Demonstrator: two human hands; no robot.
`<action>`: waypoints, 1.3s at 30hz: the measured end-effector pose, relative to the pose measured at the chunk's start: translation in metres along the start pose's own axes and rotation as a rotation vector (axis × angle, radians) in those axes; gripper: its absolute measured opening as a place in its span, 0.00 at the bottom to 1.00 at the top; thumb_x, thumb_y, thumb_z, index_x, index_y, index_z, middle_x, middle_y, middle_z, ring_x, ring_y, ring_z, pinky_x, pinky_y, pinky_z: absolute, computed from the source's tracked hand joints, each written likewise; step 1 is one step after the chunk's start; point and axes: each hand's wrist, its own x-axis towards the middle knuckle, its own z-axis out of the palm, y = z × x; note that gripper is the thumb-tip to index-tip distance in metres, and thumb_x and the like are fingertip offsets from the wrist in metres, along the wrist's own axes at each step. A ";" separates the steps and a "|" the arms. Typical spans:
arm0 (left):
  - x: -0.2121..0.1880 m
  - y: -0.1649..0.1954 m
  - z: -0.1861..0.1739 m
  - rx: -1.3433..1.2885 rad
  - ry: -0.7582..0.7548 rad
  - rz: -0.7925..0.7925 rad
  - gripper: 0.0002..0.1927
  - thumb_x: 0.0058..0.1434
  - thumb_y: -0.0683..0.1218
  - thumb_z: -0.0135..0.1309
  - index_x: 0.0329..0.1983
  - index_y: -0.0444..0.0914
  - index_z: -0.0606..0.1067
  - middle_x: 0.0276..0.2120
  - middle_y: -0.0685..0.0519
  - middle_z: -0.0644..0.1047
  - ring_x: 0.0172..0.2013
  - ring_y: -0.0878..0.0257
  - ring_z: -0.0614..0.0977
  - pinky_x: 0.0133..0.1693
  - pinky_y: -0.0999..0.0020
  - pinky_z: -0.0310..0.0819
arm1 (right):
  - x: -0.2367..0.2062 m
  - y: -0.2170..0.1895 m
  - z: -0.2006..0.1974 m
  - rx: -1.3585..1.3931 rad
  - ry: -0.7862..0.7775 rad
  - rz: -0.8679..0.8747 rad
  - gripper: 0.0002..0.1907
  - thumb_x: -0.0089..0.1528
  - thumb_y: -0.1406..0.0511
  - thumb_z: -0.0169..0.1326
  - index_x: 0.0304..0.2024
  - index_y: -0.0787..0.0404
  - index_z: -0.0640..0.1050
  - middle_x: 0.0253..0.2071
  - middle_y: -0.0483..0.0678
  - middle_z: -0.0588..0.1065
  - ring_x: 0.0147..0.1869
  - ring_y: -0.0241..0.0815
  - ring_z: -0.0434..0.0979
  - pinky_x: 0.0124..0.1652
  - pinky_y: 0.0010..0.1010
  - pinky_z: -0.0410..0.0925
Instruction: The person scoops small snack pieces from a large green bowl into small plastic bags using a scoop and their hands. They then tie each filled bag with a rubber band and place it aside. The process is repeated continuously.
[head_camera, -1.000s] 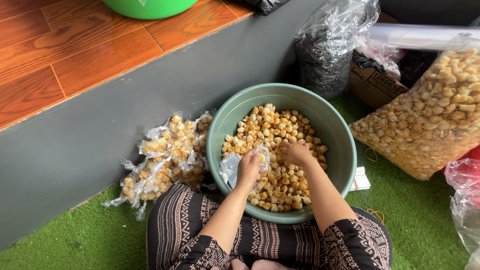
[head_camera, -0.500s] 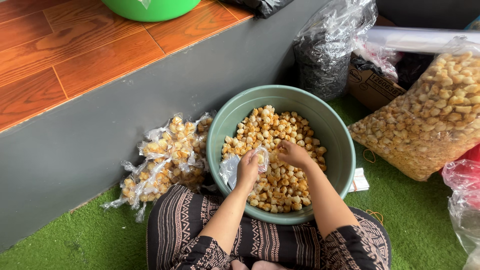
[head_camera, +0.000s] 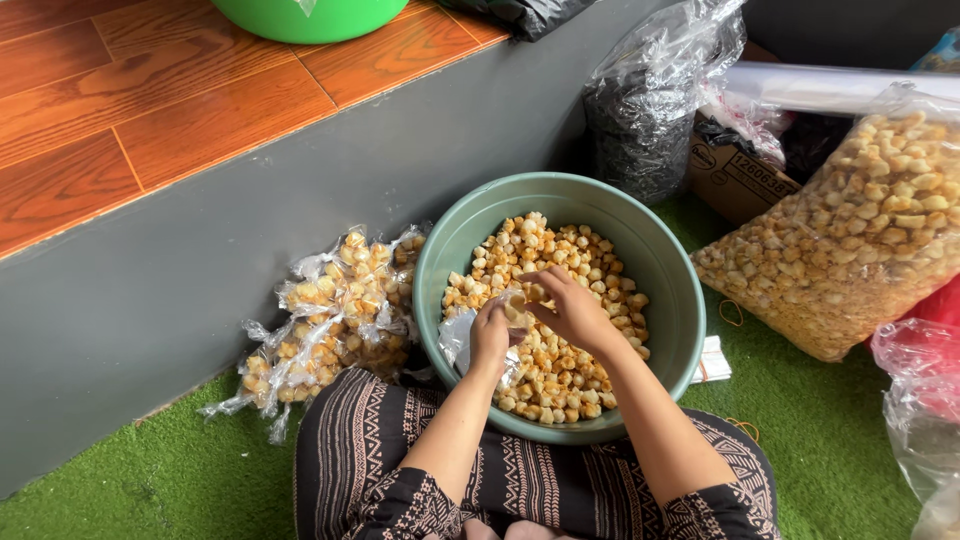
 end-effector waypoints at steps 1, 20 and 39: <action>0.000 -0.001 0.000 -0.017 -0.005 -0.021 0.20 0.73 0.50 0.36 0.58 0.39 0.74 0.38 0.51 0.79 0.29 0.63 0.83 0.31 0.68 0.78 | -0.001 -0.002 0.002 0.006 0.003 -0.035 0.21 0.60 0.68 0.60 0.57 0.55 0.76 0.49 0.50 0.75 0.48 0.45 0.81 0.43 0.35 0.76; -0.012 -0.005 0.010 0.130 -0.287 0.068 0.21 0.74 0.50 0.39 0.65 0.39 0.71 0.48 0.45 0.77 0.36 0.65 0.82 0.36 0.74 0.83 | -0.031 0.016 0.020 -0.567 -0.347 -0.045 0.24 0.55 0.67 0.54 0.56 0.50 0.78 0.53 0.45 0.78 0.46 0.51 0.80 0.47 0.46 0.74; -0.009 -0.013 0.002 0.551 -0.676 -0.004 0.05 0.61 0.45 0.59 0.38 0.40 0.81 0.35 0.50 0.85 0.37 0.62 0.86 0.45 0.65 0.80 | -0.041 0.053 -0.017 0.313 -0.015 0.329 0.09 0.67 0.65 0.53 0.45 0.61 0.81 0.37 0.43 0.81 0.40 0.32 0.79 0.43 0.27 0.73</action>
